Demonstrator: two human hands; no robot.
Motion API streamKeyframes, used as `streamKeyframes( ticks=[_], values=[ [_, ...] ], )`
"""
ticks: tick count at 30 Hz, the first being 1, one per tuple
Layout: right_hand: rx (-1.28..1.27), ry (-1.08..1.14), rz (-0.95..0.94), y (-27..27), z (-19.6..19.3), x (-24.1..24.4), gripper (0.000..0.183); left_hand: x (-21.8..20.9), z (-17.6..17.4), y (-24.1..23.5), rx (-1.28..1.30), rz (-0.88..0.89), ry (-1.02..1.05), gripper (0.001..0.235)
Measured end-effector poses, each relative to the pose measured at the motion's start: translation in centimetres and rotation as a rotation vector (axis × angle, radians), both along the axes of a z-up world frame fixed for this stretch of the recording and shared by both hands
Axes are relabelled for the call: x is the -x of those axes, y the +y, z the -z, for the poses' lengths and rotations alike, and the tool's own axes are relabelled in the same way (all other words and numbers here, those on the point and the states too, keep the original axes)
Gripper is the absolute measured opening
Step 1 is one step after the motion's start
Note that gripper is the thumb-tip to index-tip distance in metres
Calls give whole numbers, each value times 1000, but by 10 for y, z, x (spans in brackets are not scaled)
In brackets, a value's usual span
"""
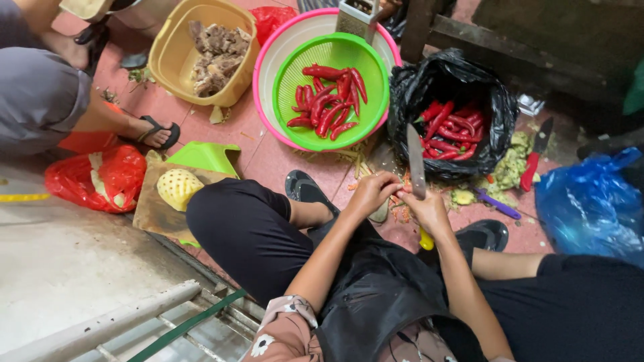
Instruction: Preparing red chilies by cutting off the tops and slicing them.
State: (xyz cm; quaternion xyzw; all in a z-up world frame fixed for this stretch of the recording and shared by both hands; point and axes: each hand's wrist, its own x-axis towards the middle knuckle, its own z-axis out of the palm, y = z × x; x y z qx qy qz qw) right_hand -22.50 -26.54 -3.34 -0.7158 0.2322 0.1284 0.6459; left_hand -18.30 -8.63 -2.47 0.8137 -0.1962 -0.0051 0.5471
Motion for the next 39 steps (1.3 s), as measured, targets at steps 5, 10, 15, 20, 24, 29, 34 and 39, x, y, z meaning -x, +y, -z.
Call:
streamKeyframes(
  ticks=[5,10,15,20,24,29,34,39],
  values=[
    [-21,30,102,-12,25,-5,26,24,-30,-14,-103,-201,-79,15],
    [-137,30,265,2,-6,-2,28,49,51,-43,118,-229,541,24],
    [-307,-23,311,28,-27,4,20,34,82,-55,752,-579,861,32],
    [19,-3,16,16,-8,18,35,15,28,-23,942,-647,904,15],
    [619,-30,-330,14,-72,24,49,-27,36,10,1058,-714,911,18],
    [804,-200,-337,19,-79,33,65,-33,40,19,1201,-759,902,18],
    [862,-238,-355,23,-90,34,70,-35,41,23,1286,-791,832,20],
    [869,-271,-377,24,-86,32,68,-37,43,23,1248,-793,787,24]
  ],
)
